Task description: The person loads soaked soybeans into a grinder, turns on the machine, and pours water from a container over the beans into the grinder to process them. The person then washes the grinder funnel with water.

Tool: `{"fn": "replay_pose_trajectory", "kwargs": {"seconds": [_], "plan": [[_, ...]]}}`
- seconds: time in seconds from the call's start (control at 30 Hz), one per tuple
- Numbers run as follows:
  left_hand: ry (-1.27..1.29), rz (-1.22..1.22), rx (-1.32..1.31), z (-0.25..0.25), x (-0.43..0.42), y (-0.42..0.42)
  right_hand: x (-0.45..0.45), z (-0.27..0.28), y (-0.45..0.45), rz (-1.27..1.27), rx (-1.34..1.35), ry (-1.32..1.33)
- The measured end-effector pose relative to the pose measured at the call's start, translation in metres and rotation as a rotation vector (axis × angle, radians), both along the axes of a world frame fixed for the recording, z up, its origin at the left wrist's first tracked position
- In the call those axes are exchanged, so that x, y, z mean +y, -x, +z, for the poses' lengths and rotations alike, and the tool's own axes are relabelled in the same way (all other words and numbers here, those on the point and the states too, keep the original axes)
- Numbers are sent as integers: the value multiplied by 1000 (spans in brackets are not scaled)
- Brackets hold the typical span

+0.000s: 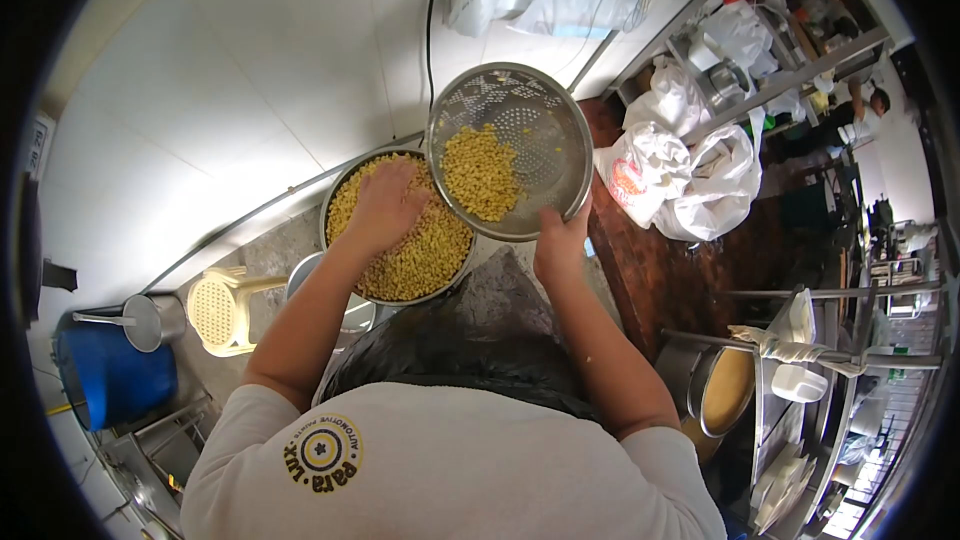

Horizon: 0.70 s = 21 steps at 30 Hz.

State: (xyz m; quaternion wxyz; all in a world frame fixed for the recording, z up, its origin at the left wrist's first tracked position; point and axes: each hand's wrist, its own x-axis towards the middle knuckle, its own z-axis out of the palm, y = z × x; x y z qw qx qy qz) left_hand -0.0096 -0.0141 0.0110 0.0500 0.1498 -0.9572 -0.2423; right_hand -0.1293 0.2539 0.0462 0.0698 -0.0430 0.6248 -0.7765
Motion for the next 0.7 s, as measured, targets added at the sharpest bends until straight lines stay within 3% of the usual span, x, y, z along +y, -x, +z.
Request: {"fn": "replay_pose_trajectory", "kwargs": {"seconds": [0.03,0.07,0.13,0.17,0.2,0.23,0.3,0.37,0.43,0.5,0.57,0.63,0.7], "plan": [[-133,55,160,0,-7,-1,-1,-1,3,-3,1,1],[-134,48,161,0,-12,-4,-1,-1,6,26,-45,23],[-546,407,286,28,-21,-11,-1,8,6,47,-91,45],[-548,398,285,25,-29,-12,-1,19,4,44,-258,91],[-796,460,388,20,-41,-13,0,27,3,39,-424,139],[-1047,516,486,21,-51,-10,6,25,4,24,-417,143],[-1046,562,513,24,-58,-13,30,8,4,-5,-749,291],[-830,563,709,-1,-57,-8,55,-25,-7,-41,-774,307],[-532,415,550,12,-43,-13,74,-54,-25,-102,-845,220],[-209,278,490,-3,-27,-13,92,-61,-42,14,-801,127],[-74,90,217,16,-15,-10,94,-23,-55,-3,-725,46],[253,-30,85,23,8,-6,125,-36,-56,-30,-692,70],[26,24,-229,6,2,3,158,-40,-59,-29,-662,89]]}}
